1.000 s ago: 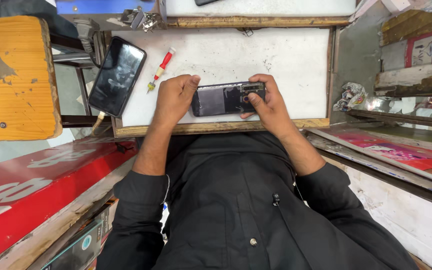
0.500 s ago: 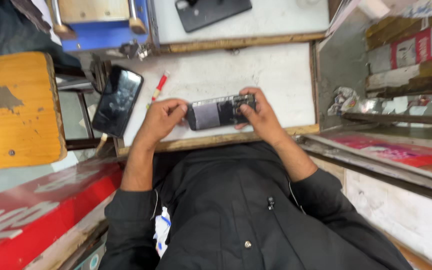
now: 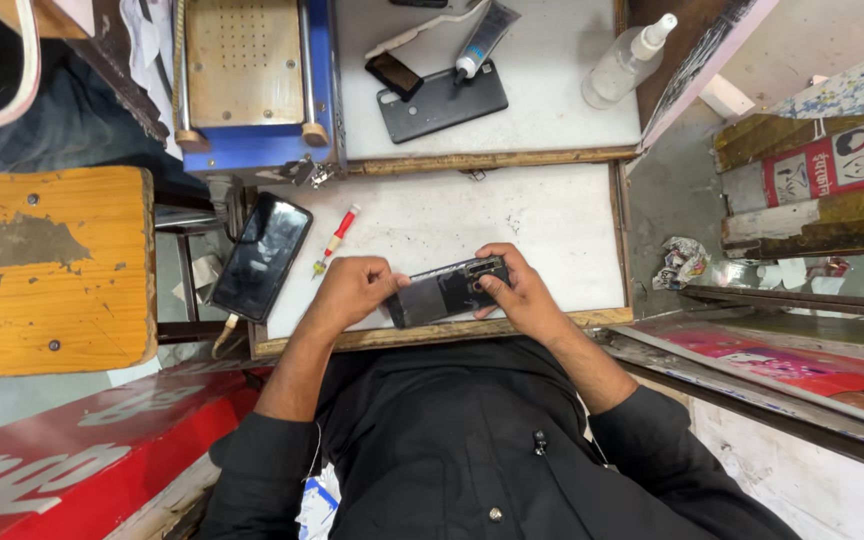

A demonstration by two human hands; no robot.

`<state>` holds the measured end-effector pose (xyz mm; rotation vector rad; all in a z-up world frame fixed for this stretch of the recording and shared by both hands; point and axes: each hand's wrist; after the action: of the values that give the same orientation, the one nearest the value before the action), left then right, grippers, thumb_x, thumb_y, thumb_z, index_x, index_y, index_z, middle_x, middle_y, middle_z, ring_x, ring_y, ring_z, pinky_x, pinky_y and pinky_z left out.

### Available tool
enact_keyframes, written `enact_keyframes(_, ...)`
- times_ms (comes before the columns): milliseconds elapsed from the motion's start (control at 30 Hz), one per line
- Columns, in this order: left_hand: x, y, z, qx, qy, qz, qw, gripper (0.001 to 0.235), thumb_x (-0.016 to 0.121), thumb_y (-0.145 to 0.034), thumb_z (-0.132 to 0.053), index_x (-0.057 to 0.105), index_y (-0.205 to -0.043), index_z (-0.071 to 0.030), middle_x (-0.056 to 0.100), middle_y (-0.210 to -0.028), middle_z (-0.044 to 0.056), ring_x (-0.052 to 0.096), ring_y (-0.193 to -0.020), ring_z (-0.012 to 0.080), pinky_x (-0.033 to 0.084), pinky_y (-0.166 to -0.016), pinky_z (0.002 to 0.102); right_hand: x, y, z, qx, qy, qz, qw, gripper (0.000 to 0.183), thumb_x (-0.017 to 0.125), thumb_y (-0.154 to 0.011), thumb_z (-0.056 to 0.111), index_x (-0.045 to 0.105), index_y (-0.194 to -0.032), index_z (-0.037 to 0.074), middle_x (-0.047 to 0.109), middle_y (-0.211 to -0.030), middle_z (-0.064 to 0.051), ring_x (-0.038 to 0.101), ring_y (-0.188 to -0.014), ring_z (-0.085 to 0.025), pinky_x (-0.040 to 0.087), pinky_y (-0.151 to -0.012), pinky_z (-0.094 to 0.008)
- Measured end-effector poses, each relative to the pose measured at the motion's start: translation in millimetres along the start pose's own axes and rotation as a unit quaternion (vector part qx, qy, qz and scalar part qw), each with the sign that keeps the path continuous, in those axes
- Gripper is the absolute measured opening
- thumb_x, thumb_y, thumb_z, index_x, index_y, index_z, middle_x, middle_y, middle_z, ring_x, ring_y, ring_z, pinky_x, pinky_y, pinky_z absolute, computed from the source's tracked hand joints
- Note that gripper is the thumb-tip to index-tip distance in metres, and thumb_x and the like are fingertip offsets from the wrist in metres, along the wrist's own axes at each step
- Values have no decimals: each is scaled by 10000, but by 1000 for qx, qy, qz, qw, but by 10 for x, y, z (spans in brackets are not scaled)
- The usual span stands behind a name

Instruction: The person uses a red-handled screwdriver to unscrew and remove components from the back of a disassembled smartphone. The person repeatedly adjusts the phone and uses the screwdriver on the internal components.

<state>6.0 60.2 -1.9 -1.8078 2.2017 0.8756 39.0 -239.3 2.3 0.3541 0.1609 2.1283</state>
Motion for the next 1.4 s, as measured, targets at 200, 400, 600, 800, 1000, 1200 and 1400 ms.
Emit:
enact_keyframes(200,-172,95,104,34,145,94,984,241,677,-955,-246,751,-952,-17,738,-739,-6,697,-675,66,548,-630,238,3,4,55,17,-10,6,1000,363,548,-1044,66,436,-1388,88,610,-1140,-97,676,-983,-160,680,-706,-339)
enact_keyframes(400,-237,71,-17,33,162,126,978,248,677,-961,-258,744,-927,-21,686,-686,9,616,-632,75,503,-591,266,-16,-4,38,17,-15,0,1000,361,547,-1039,73,425,-1378,87,617,-1143,-94,689,-972,-162,683,-699,-337)
enact_keyframes(600,-72,-51,-379,65,-91,17,994,504,703,-970,-406,658,-679,3,478,-529,105,443,-474,200,365,-500,371,-34,20,-16,-3,-35,-6,999,402,572,-1041,109,405,-1405,70,625,-1156,-108,698,-954,-170,677,-701,-339)
enact_keyframes(800,-17,7,-493,134,32,-77,987,349,649,-1020,-330,691,-871,-17,607,-656,87,524,-578,145,433,-555,327,-110,18,-78,-65,-119,-120,983,550,634,-1032,124,365,-1512,117,650,-1129,-140,686,-870,-179,649,-685,-375)
enact_keyframes(1000,237,80,-531,86,92,-87,988,156,670,-1009,-188,725,-1034,-45,713,-789,85,641,-687,155,529,-659,300,-99,-103,-16,-51,-304,-105,945,443,654,-1058,116,447,-1446,56,640,-1321,-106,683,-1187,-217,571,-1045,-450)
enact_keyframes(1200,186,112,-478,155,98,-181,966,333,581,-966,-6,698,-1276,-45,755,-1142,121,737,-1027,191,581,-872,300,140,-306,2,-15,-373,-73,925,446,649,-1024,112,424,-1409,115,614,-1310,-72,654,-1199,-234,570,-1005,-483)
enact_keyframes(1400,202,216,-448,50,149,-69,985,287,673,-1005,-107,684,-1287,-53,790,-1011,80,734,-888,116,586,-805,274,132,-333,-12,-20,-378,-57,924,472,635,-1061,104,385,-1462,107,599,-1351,-97,630,-1244,-263,577,-1035,-483)
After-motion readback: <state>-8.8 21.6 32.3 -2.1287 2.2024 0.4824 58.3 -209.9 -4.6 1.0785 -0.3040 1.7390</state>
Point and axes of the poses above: each hand's wrist, its own y-axis away from the middle knuckle, its own x-axis out of the palm, z = x × y
